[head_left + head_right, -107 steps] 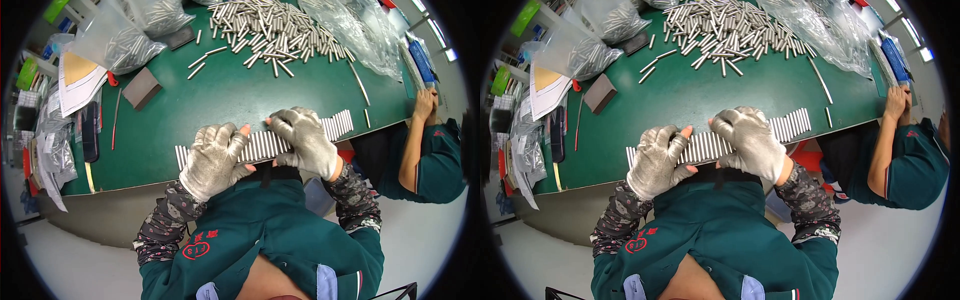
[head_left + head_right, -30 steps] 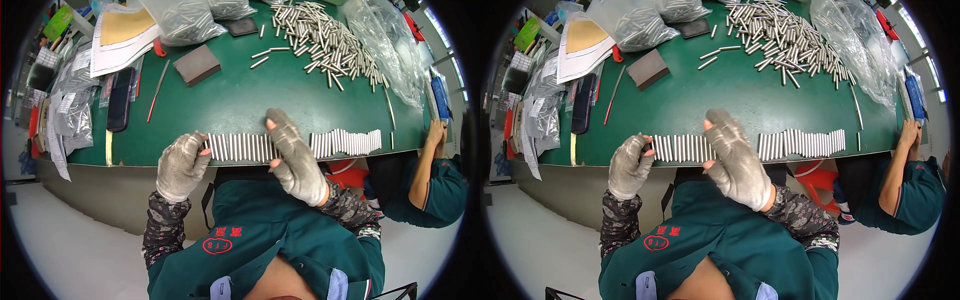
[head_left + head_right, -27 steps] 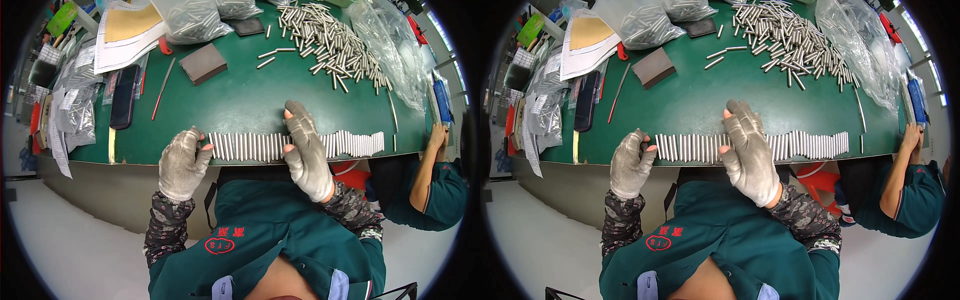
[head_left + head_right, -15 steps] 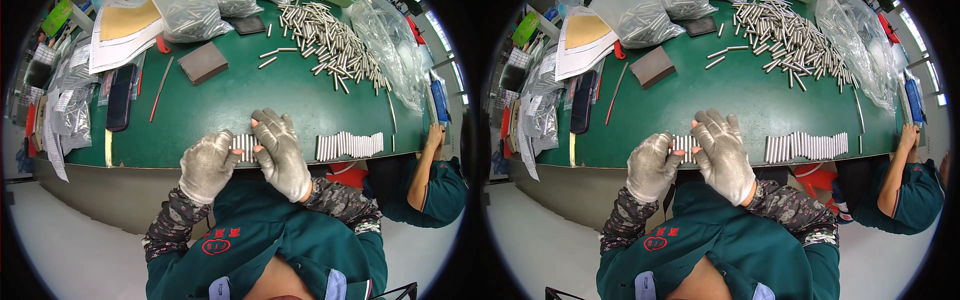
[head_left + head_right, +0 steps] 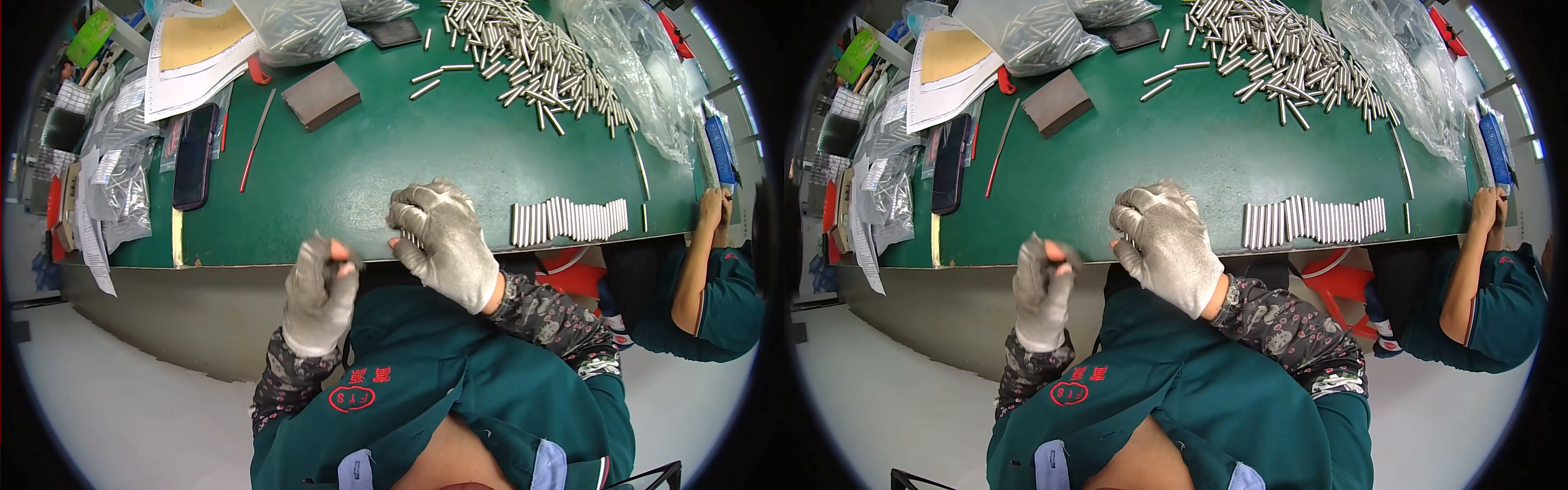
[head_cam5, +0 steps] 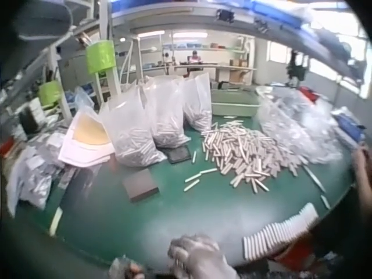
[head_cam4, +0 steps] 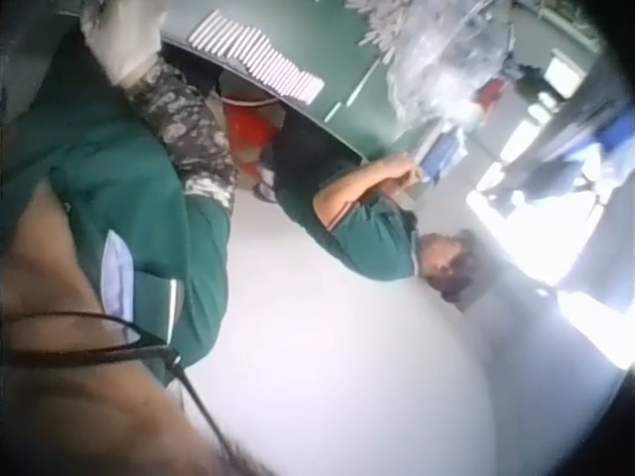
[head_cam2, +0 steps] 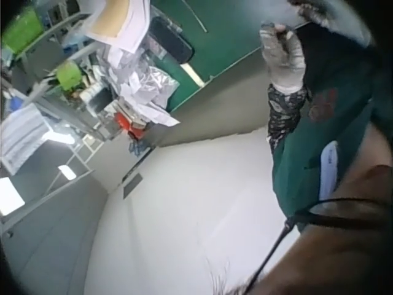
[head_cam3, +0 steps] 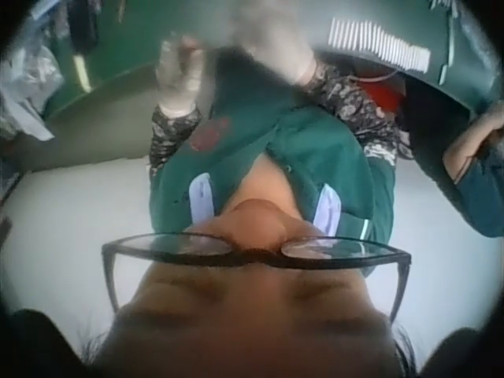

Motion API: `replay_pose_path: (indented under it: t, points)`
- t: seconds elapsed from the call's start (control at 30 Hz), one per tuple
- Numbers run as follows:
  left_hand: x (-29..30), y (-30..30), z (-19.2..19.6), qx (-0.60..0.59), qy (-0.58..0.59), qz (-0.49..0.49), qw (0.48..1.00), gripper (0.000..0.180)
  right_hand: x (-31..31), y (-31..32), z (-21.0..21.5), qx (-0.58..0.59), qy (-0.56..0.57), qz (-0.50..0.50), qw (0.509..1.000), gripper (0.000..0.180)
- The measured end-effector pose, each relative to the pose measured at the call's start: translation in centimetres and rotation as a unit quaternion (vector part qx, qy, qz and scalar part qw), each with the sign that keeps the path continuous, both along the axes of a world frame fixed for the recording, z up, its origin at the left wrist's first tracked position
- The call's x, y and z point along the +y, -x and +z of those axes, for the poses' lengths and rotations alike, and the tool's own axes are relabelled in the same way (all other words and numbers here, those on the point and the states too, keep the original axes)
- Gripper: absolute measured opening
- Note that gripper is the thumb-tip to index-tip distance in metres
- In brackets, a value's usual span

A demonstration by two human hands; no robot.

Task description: Sorting small metal pins on a workbench and placing them into plastic bags for packaging.

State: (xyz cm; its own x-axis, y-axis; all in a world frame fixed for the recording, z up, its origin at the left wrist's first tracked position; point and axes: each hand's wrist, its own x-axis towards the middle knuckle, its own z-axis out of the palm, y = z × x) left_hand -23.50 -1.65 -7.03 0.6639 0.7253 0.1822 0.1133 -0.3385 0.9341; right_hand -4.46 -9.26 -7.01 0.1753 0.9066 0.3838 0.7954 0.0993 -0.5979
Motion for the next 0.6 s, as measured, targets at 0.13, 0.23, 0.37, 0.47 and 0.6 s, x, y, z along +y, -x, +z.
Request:
replay_pose_path:
  t: [0.13,0.23,0.37,0.47,0.6]
  points:
    - [-1.4,1.8,-2.2,0.116,0.288,-0.180,0.933,0.034,-0.6,-0.2,0.0,0.022,0.004,0.040,0.999,0.024]
    - [-3.3,-1.4,-3.8,-0.091,0.626,-0.175,0.754,0.055,-1.2,-0.1,0.3,0.024,-0.005,0.083,0.996,0.025]
    - [-4.9,-4.7,-2.5,-0.215,0.696,-0.099,0.678,0.069,-2.5,0.5,0.3,0.039,-0.025,0.109,0.993,0.030]
    - [-5.0,-4.8,-2.2,-0.224,0.729,-0.079,0.642,0.069,-3.3,0.3,1.0,0.053,-0.012,0.133,0.990,0.030]
    - [-5.4,-4.6,-1.1,-0.209,0.740,-0.109,0.629,0.059,-4.0,0.1,1.6,0.155,-0.005,0.170,0.973,0.038]
